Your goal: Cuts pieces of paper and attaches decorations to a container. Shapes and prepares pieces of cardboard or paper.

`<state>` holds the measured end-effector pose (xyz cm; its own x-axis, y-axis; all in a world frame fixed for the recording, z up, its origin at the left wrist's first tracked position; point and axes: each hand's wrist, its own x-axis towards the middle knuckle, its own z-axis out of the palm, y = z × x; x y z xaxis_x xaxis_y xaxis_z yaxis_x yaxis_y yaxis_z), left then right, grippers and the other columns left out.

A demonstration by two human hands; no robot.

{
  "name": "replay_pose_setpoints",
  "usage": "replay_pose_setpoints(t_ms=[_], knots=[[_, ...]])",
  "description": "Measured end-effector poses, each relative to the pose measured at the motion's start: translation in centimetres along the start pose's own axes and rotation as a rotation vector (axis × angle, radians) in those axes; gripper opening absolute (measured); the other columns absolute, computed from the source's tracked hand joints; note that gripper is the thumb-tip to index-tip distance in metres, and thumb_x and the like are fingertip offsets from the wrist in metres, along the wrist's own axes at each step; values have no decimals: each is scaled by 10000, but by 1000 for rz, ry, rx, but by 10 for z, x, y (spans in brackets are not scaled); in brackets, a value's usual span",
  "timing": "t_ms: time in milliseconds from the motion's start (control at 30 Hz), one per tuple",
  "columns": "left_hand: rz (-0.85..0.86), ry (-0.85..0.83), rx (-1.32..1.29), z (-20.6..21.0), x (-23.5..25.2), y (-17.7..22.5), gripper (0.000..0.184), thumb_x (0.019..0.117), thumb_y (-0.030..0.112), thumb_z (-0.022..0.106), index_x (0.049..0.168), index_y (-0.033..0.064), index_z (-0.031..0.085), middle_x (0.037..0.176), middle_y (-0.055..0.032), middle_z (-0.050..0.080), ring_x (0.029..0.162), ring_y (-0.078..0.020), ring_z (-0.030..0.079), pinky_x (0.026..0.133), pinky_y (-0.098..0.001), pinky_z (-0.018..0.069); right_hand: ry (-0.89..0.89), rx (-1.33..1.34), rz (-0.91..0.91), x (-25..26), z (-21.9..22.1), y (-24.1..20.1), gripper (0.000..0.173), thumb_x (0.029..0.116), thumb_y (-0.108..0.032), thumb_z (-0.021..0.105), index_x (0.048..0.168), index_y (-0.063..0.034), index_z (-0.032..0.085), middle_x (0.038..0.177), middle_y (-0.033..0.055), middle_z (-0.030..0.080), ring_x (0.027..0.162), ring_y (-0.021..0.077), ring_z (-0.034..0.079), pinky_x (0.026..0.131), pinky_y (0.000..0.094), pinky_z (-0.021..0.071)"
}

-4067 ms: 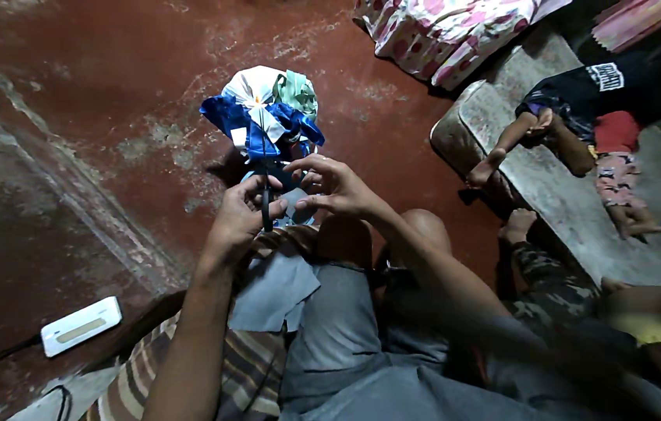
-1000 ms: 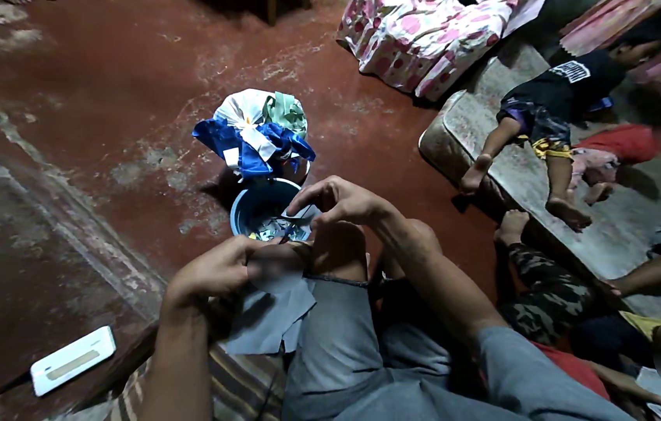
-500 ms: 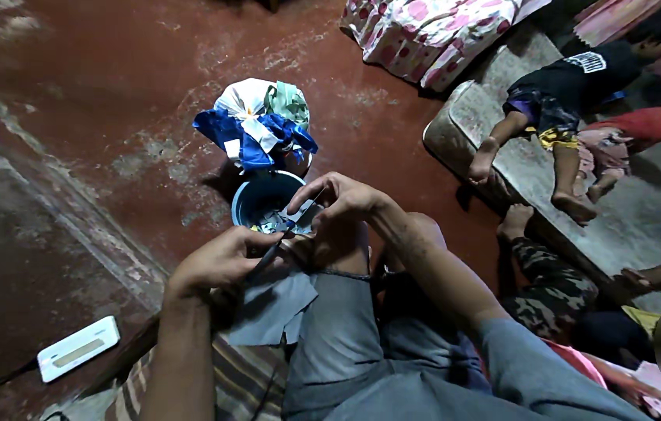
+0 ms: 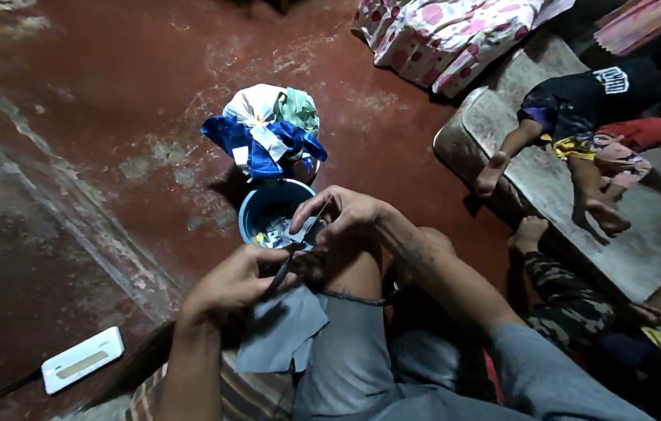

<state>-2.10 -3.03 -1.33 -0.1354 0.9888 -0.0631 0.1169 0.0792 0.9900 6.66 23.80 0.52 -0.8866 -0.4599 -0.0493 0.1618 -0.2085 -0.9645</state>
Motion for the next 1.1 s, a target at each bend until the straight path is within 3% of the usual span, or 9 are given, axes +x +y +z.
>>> replay_pose_setpoints(t_ms=[67, 200, 367, 467, 567, 667, 800, 933, 1100], knots=[[35, 25, -30, 1, 1, -3, 175, 952, 237, 717, 1032, 83, 740, 907, 47, 730, 792, -7, 666, 719, -198, 566, -19, -10, -14, 3, -1, 4, 382, 783, -54, 758, 1161, -7, 724, 1102, 68, 714, 780, 56, 664, 651, 219, 573], [116, -13, -221, 1, -2, -3, 472, 972, 163, 702, 1413, 34, 592, 1212, -89, 731, 1102, -224, 714, 979, -367, 598, -4, 1, 27, 1, -5, 15, 424, 773, 15, 712, 1196, -4, 714, 1116, 83, 721, 760, 80, 671, 640, 244, 583], [184, 458, -326, -15, -18, 8, 547, 932, 413, 727, 1359, 82, 637, 1052, -90, 768, 893, -192, 751, 801, -314, 630, 101, -390, 240, 32, -48, 31, 275, 876, 102, 683, 1139, 32, 725, 1031, 114, 734, 772, 127, 664, 711, 317, 580], [107, 799, -515, -20, -16, 9, 442, 1005, 249, 573, 1407, 67, 551, 1066, -92, 750, 862, -146, 736, 760, -258, 613, 161, -627, 439, 54, -85, 98, 194, 898, 30, 698, 1089, 49, 726, 919, 157, 721, 766, 206, 682, 777, 420, 586], [-79, 1031, -621, -20, -9, 5, 365, 1073, 176, 467, 1410, 54, 537, 1064, -98, 751, 868, -146, 739, 747, -254, 607, 36, -827, 583, 59, -118, 165, 284, 921, -32, 701, 1199, 21, 708, 1120, 217, 712, 1043, 345, 683, 983, 564, 504], [-146, 1053, -571, -22, -9, 3, 357, 1071, 162, 488, 1406, 47, 533, 1073, -63, 749, 917, -146, 738, 810, -280, 608, -14, -893, 628, 54, -125, 168, 433, 938, 23, 645, 1368, -30, 633, 1319, 259, 631, 1224, 428, 599, 1057, 619, 432], [-87, 995, -513, -15, -9, 8, 355, 1067, 183, 493, 1395, 54, 533, 1042, -48, 757, 929, -160, 738, 847, -313, 606, 118, -960, 496, 39, -105, 113, 403, 957, 17, 581, 1348, -50, 648, 1199, 226, 688, 1045, 378, 680, 934, 584, 522], [-48, 982, -425, -14, -4, 4, 331, 1061, 154, 507, 1363, 25, 543, 1015, -50, 761, 905, -160, 744, 842, -316, 609, 318, -1024, 130, 9, -29, 26, 251, 1028, -138, 554, 1169, 6, 704, 1015, 151, 707, 836, 214, 672, 811, 414, 563], [-78, 951, -309, -10, -1, 5, 347, 1038, 159, 575, 1359, 27, 562, 1011, -47, 760, 885, -155, 746, 840, -317, 616, 390, -1330, 111, -31, 107, 19, 395, 983, -495, 611, 1032, -121, 728, 1048, 78, 656, 1027, 266, 622, 870, 463, 543]])
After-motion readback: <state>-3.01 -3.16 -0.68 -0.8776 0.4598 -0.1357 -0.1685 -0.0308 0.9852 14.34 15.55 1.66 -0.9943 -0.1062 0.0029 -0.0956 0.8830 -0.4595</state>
